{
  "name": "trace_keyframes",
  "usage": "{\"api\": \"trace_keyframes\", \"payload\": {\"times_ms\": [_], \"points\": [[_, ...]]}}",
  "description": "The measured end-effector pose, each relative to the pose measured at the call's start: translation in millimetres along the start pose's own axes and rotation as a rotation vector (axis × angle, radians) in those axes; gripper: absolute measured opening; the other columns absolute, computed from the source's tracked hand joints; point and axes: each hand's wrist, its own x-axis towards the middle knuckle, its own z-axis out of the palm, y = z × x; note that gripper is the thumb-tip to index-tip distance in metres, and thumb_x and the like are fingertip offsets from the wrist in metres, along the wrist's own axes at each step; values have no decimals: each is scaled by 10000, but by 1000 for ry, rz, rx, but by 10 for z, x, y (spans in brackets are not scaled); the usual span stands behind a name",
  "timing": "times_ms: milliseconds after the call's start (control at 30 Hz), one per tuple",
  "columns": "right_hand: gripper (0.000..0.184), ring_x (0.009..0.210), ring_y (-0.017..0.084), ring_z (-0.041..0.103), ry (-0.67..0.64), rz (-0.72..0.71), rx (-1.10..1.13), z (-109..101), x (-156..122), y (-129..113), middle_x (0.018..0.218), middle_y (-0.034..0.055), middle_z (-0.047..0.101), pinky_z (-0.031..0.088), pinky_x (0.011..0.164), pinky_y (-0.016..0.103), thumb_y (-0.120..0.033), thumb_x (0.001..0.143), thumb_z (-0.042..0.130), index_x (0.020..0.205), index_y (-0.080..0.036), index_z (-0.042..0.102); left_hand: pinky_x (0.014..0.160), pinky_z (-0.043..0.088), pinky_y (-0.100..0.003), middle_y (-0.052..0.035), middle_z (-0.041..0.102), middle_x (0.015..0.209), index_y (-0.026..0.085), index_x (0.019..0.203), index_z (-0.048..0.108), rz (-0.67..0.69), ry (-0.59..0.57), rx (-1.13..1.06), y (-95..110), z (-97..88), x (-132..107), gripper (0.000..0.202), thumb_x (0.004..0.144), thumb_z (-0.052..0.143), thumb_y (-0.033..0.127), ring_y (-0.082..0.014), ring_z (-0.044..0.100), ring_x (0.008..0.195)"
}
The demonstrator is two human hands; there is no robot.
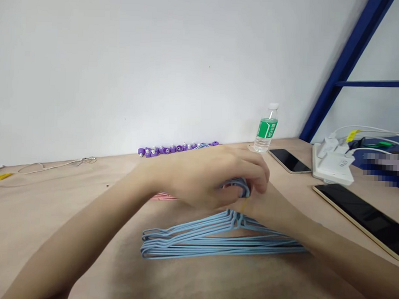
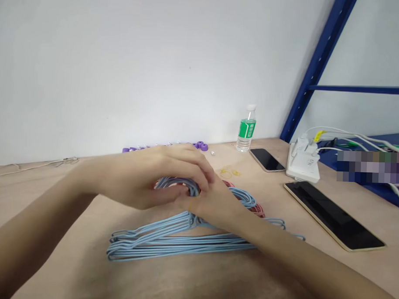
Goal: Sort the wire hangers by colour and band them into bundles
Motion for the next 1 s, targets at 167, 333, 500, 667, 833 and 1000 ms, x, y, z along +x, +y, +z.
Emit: {"api": "trace_keyframes", "payload": {"times_ms": [167,333,500,667,833,1000], "points": [[487,876,202,592,-15,74,265,64,-41,-40,1003,53,571,534,671,320,-314,604,670,1034,-218,462,717,477,-216,-22,648,906,152,841,647,-138,-172,-295,-190,-109,204,386,729,336,-47,-107,590,804],[539,835,180,581,39,74,487,149,-4,-25,953,36,569,510,569,275,-262,558,684,1029,-232,423,657,458,-222,40,674,774,233,655,686,-239,-158,-294,-190,-176,231,417,627,408,-76,-139,612,776],[462,750,164,578,95,12,481,172,4,-26,866,9,567,491,570,285,-275,571,673,974,-244,450,635,445,-253,59,628,592,236,452,610,-289,-296,-346,-149,-191,361,377,508,478,-113,-157,593,657],[336,660,140,561,60,2,340,91,-54,-89,704,-26,547,470,577,272,-232,621,644,882,-221,434,582,374,-244,50,556,532,217,482,602,-371,-283,-156,-49,-280,389,280,537,560,-54,-142,520,575],[368,455,77,425,58,-39,431,50,-78,-109,560,-88,494,370,431,202,-212,718,528,1040,-218,348,589,343,-264,19,470,480,204,484,584,-304,-5,-14,28,-209,-174,219,688,632,266,-127,445,525],[201,417,73,368,78,37,373,44,-44,-113,515,-76,448,304,381,208,-239,728,513,917,-198,458,698,381,-303,-20,544,518,206,498,522,-271,260,-122,17,623,-906,272,755,573,280,-166,469,619]]}}
